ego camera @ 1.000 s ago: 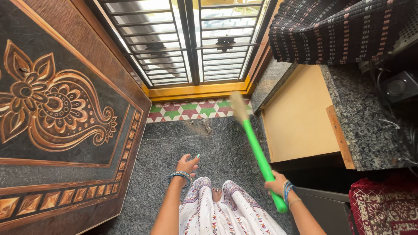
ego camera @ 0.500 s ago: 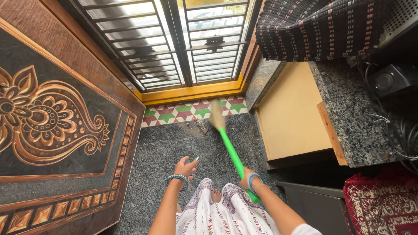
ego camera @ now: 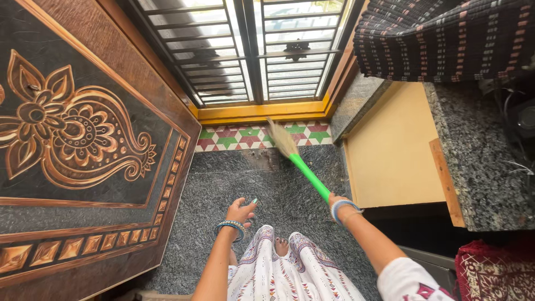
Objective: The person sweeps the floor near a doorway and around furniture using a broom, moving debris toward a central area.
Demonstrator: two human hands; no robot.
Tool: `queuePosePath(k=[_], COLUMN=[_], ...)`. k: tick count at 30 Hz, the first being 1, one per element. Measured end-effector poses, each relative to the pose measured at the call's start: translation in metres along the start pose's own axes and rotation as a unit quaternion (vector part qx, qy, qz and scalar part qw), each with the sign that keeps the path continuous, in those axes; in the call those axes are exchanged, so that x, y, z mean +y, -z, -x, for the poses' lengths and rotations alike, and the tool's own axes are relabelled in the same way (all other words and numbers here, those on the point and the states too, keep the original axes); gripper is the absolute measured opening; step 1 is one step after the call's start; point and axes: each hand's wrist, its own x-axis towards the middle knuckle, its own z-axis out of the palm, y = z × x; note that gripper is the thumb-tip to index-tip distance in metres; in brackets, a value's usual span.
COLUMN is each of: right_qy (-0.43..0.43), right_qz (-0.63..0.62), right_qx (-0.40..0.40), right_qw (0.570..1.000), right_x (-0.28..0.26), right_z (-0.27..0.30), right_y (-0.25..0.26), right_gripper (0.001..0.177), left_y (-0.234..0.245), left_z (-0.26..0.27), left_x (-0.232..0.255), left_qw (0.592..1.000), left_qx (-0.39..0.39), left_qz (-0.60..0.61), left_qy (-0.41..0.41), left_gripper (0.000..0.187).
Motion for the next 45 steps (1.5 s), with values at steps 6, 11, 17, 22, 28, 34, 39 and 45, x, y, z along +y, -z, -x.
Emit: queuePosePath(k=[6, 11, 17, 22, 28, 34, 39, 45], right_qy=[-0.091, 0.005, 0.05, 0.032, -0.049, -0.082, -0.122, 0.058], right_qz=[-0.11, 0.001, 0.03, 0.047, -0.09, -0.151, -0.182, 0.025], right_qx=[-0.03, -0.016, 0.03, -0.049, -0.036, -0.011, -0.023, -0.027], right_qw=[0.989, 1.0, 0.998, 0.997, 0.994, 0.985, 0.975, 0.998], right_x=[0.063, 0.055, 0.005, 0.048, 0.023, -0.026, 0.008, -0.012], right_z=[0.034, -0.007, -0.013, 0.035, 0.011, -0.025, 0.017, 0.089], right_y=[0.016, 0.039, 0.01, 0.02, 0.049, 0.029, 0.031, 0.068], right_gripper=[0.064, 0.067, 0.035, 0.055, 0.044, 0.062, 0.065, 0.084], left_y=[0.008, 0.005, 0.007, 0.015, 0.02, 0.014, 0.025, 0.032], left_z=[-0.006, -0.002, 0.011, 0.007, -0.003, -0.01, -0.027, -0.039], left_x=[-0.02, -0.032, -0.029, -0.046, -0.05, -0.06, -0.087, -0.1], left_qw=[0.999, 0.999, 0.999, 0.999, 0.998, 0.997, 0.998, 0.996], left_qx=[0.033, 0.032, 0.032, 0.041, 0.061, 0.049, 0.053, 0.077], left_qz=[-0.01, -0.01, 0.013, 0.023, 0.031, 0.052, 0.037, 0.041], left_qy=[0.0, 0.005, 0.013, 0.009, 0.006, -0.005, -0.02, -0.022], left_gripper=[0.094, 0.094, 0.093, 0.093, 0.092, 0.092, 0.095, 0.092])
